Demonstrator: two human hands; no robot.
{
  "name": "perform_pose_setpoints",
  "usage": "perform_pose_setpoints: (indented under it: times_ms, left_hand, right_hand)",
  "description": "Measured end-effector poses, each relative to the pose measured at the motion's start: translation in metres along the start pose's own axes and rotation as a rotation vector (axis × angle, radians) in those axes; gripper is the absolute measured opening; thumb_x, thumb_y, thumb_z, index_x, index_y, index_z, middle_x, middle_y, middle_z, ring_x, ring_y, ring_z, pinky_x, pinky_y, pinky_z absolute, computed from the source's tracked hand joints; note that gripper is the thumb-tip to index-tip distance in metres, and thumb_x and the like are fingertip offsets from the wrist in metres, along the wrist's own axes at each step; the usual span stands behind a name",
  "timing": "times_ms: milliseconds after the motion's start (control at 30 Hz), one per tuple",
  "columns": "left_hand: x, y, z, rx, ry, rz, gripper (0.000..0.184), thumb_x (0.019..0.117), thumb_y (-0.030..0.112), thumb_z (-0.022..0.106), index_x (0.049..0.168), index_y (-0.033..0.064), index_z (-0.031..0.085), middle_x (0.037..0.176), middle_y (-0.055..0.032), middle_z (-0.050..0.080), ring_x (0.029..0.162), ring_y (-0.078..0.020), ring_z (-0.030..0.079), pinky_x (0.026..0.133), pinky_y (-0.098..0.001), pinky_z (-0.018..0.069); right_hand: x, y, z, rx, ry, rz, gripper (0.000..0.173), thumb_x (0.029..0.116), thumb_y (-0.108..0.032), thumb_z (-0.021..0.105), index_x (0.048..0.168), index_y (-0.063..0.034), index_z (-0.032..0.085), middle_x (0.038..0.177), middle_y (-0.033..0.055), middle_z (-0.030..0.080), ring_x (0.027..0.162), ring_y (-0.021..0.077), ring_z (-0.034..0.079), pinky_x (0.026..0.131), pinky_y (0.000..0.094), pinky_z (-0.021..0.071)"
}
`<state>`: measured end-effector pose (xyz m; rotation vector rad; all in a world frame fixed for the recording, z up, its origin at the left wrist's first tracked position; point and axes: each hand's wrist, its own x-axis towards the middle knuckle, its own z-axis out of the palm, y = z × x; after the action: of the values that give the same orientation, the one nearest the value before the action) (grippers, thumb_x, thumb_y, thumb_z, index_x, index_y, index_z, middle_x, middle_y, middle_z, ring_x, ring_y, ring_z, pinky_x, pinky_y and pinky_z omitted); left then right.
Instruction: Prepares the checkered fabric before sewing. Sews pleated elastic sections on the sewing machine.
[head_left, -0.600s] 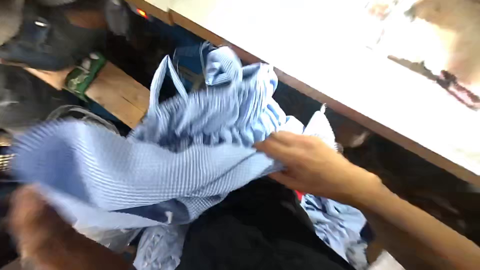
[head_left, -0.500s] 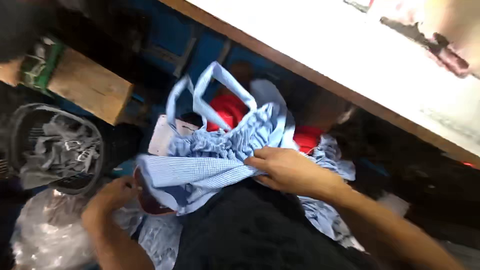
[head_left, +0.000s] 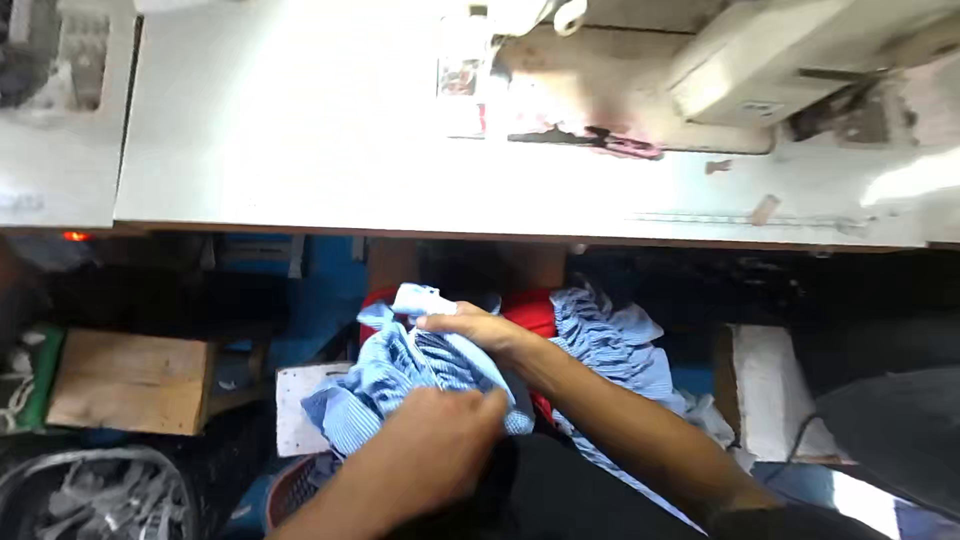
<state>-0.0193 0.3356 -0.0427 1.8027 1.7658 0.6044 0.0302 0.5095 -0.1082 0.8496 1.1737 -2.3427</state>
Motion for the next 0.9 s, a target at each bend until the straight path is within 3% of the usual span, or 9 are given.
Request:
perform_pose_setpoints:
  times_ms: [100,200,300,367,433,600,700,800,900]
  left_hand:
    - [-0.017,0.004,-0.053,-0.085,-0.039,0.179,0.035,0.1012,0.038,0.063,0.13,0.02,0.069,0.11,-0.0042,0.073,0.099,-0.0207,0.071,0.08,-0.0407,0.06]
    - [-0.043,-0.043,-0.127,-0.164,0.622,0.085,0.019,0.0986,0.031,0.066,0.117,0.024,0.068,0.114,0.0084,0.07,0.105,-0.0035,0.065,0.089,-0.0248,0.0553]
    - [0.0,-0.084,-0.158,-0.192,0.517,0.065,0.09,0.0879,0.05,0.075,0.161,0.0215,0.03,0.163,0.0089,0.035,0.142,0.0035,0.038,0.117,-0.024,0.0368]
    - [0.037,-0.084,-0.139,-0.479,0.472,0.176,0.059,0.079,0.028,0.083,0.132,0.0128,0.063,0.124,0.0097,0.065,0.111,0.0099,0.058,0.096,-0.0131,0.0493]
    - [0.051,-0.098,-0.13,-0.593,0.432,0.256,0.013,0.0895,0.019,0.073,0.102,0.016,0.071,0.093,0.0139,0.072,0.088,0.0093,0.065,0.078,-0.0126,0.0559]
    - [-0.016,-0.065,-0.206,-0.239,0.438,0.269,0.015,0.0931,0.038,0.074,0.104,0.0272,0.073,0.089,0.0211,0.068,0.082,0.0122,0.061,0.071,-0.0092,0.0516]
    - [0.025,-0.071,-0.24,-0.072,0.377,0.249,0.015,0.0967,0.032,0.069,0.102,0.019,0.074,0.087,0.017,0.07,0.079,0.0139,0.06,0.07,-0.0083,0.0508]
    - [0.122,-0.147,-0.224,0.206,0.287,-0.092,0.04,0.1005,0.044,0.06,0.086,0.0084,0.071,0.072,-0.005,0.063,0.065,-0.0171,0.059,0.06,-0.0418,0.0467]
    - [0.181,-0.19,-0.186,0.331,0.179,-0.457,0.047,0.1046,0.048,0.05,0.107,0.0067,0.072,0.099,-0.0221,0.071,0.098,-0.0453,0.069,0.08,-0.0704,0.0502]
  right_hand:
    - [-0.03,-0.046,0.021,-0.089,-0.125,-0.315,0.025,0.0892,0.004,0.057,0.111,-0.0051,0.065,0.093,0.0002,0.072,0.083,0.0064,0.069,0.077,0.0279,0.06]
    - [-0.078,-0.093,0.015,-0.267,-0.337,-0.705,0.023,0.091,-0.009,0.068,0.107,-0.0251,0.073,0.101,-0.0177,0.073,0.094,-0.0075,0.066,0.084,0.0183,0.0575]
    - [-0.096,-0.128,0.019,-0.457,-0.473,-0.988,0.016,0.0989,-0.023,0.067,0.115,-0.023,0.07,0.104,-0.0194,0.071,0.097,-0.0103,0.064,0.085,0.0138,0.0559]
    - [-0.101,-0.142,0.02,-0.567,-0.401,-1.118,0.016,0.1018,-0.031,0.064,0.115,-0.0232,0.069,0.103,-0.0198,0.071,0.095,-0.0109,0.064,0.081,0.0116,0.0559]
    - [-0.117,-0.147,0.011,-0.638,-0.116,-1.202,0.017,0.1047,-0.037,0.058,0.116,-0.0323,0.07,0.102,-0.0249,0.071,0.091,-0.014,0.064,0.077,0.0088,0.0554]
    - [-0.173,-0.114,-0.023,-0.766,0.199,-1.219,0.025,0.107,-0.034,0.054,0.13,-0.0309,0.065,0.12,-0.0215,0.068,0.111,-0.0078,0.062,0.097,0.0157,0.052]
    - [-0.143,-0.106,-0.044,-0.59,0.396,-1.071,0.015,0.1013,-0.037,0.063,0.113,-0.0337,0.072,0.104,-0.0229,0.072,0.096,-0.0095,0.066,0.084,0.0146,0.0564]
    - [-0.068,-0.108,-0.073,-0.809,0.978,-0.929,0.04,0.0983,-0.023,0.069,0.135,-0.0107,0.06,0.116,0.008,0.071,0.096,0.0197,0.07,0.08,0.0447,0.0603]
    - [-0.032,-0.116,-0.048,-1.142,1.153,-0.938,0.049,0.0975,-0.012,0.059,0.143,0.0023,0.051,0.132,0.0216,0.062,0.114,0.0325,0.064,0.095,0.0492,0.0555]
